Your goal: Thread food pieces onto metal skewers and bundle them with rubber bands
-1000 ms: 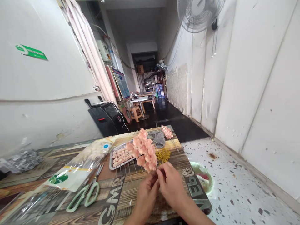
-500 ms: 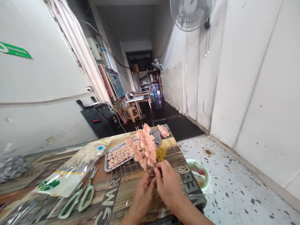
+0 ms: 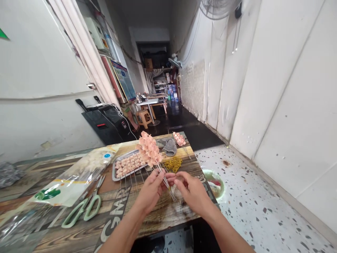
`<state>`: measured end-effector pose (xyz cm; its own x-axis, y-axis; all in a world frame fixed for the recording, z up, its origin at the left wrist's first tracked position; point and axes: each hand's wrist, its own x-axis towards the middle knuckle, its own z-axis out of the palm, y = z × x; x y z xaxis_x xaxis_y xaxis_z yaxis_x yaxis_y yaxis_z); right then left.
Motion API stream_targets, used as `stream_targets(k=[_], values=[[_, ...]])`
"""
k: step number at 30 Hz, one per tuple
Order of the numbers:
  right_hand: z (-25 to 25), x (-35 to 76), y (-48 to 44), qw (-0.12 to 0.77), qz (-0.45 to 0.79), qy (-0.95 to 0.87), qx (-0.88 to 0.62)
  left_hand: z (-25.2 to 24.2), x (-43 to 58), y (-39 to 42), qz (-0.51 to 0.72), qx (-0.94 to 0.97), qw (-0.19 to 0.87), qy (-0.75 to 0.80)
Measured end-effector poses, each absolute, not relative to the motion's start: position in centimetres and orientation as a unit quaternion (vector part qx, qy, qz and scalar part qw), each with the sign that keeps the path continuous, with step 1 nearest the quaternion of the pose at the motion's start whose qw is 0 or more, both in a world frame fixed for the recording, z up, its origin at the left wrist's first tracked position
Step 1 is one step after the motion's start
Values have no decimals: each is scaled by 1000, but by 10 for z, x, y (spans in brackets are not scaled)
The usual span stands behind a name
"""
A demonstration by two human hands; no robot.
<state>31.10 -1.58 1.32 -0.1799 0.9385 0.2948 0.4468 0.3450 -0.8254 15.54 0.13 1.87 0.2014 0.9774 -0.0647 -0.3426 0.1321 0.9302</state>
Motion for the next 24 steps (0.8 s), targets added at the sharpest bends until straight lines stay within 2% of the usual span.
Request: stream_targets(k=[3, 6, 14, 24], values=[[12, 313, -19, 343, 391, -717, -464, 19, 154, 4, 540, 427, 619, 380], [6, 306, -21, 322, 483, -704, -408, 17, 155, 4, 537, 442, 607, 385], [-18, 283, -20, 374, 464, -683, -422, 13, 159, 1, 513, 492, 579, 399], [-19, 282, -9, 476, 617, -520, -349, 16, 164, -2, 432, 532, 584, 435]])
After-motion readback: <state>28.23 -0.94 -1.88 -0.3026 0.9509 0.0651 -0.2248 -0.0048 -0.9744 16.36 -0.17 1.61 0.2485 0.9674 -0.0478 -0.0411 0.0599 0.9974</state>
